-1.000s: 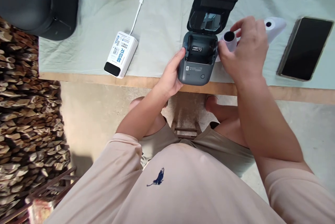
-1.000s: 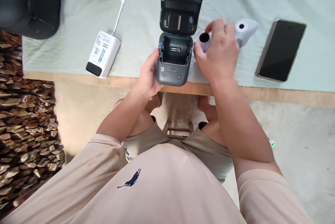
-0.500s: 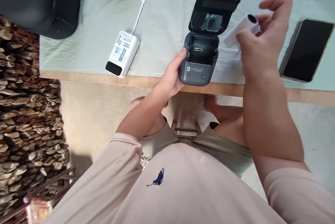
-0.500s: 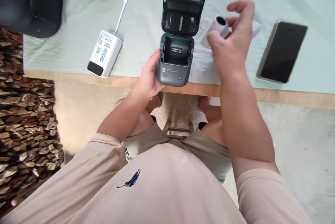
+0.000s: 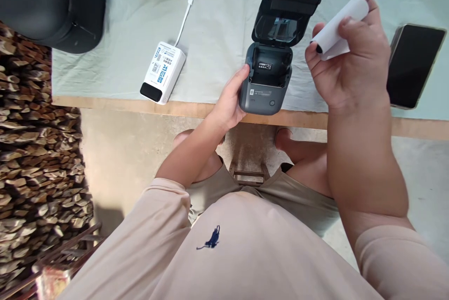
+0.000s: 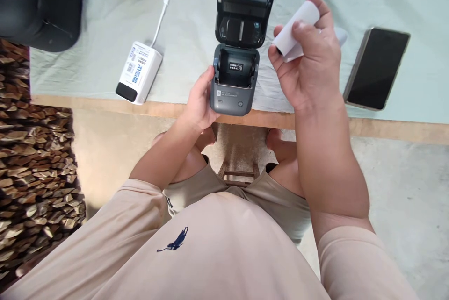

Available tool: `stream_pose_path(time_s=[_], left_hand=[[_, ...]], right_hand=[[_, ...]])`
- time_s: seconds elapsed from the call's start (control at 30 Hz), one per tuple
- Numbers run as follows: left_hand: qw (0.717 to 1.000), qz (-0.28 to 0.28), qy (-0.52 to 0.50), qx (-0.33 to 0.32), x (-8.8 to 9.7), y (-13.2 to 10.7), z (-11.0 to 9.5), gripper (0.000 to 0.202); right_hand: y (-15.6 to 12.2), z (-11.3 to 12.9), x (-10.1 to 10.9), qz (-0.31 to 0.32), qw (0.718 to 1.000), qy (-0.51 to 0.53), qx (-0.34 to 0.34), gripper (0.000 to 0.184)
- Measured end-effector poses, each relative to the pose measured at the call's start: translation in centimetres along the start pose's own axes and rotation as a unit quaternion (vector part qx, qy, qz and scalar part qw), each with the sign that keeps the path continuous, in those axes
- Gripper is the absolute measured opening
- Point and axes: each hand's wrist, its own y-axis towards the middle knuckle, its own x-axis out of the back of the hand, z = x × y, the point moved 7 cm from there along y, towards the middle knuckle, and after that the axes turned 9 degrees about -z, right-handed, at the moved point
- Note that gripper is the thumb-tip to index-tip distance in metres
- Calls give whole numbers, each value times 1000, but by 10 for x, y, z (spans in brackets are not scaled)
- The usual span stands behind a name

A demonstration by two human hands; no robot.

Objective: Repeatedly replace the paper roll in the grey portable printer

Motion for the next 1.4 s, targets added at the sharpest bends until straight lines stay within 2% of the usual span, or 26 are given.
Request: stream_pose_path(time_s=[0.07,0.17,0.27,0.37,0.5,0.57,0.63,0.8,0.97,1.13,1.3,1.4], left_hand=[[1000,1,1,0,0,-1,0,49],[1000,9,-1,1,-1,-1,0,50],[1000,24,-8,1,-2,-1,1,51],[999,31,-15,3,-2,0,2,50],[999,40,-11,-2,-1,0,4,46],[999,40,-5,-16,-1,0,4,45],[999,36,3,-25,0,0,4,41],[999,24,-15,-26,2,0,6,37],[998,34,-42,-20,-2,-1,3,30],[997,37,-61,18,-5,-4,2,32],[997,51,-53,-18,0,-4,0,15],[998,39,-32,-45,5,-3,0,16]], right_hand=[[-12,12,-9,30,999,27,31,69],[-25,28,-16,24,992,41,114,71],[-40,39,-27,54,973,-58,217,59],[-59,48,-40,104,936,-193,274,54],[-71,52,-50,146,871,-382,273,41],[-69,47,-52,158,839,-443,274,33],[-66,41,-53,163,824,-456,295,23],[-61,33,-51,168,822,-405,364,5],[-66,38,-47,149,814,-394,399,17],[-76,34,-50,165,810,-376,417,27],[-83,21,-51,178,815,-353,424,34],[-86,23,-48,168,818,-313,453,37]])
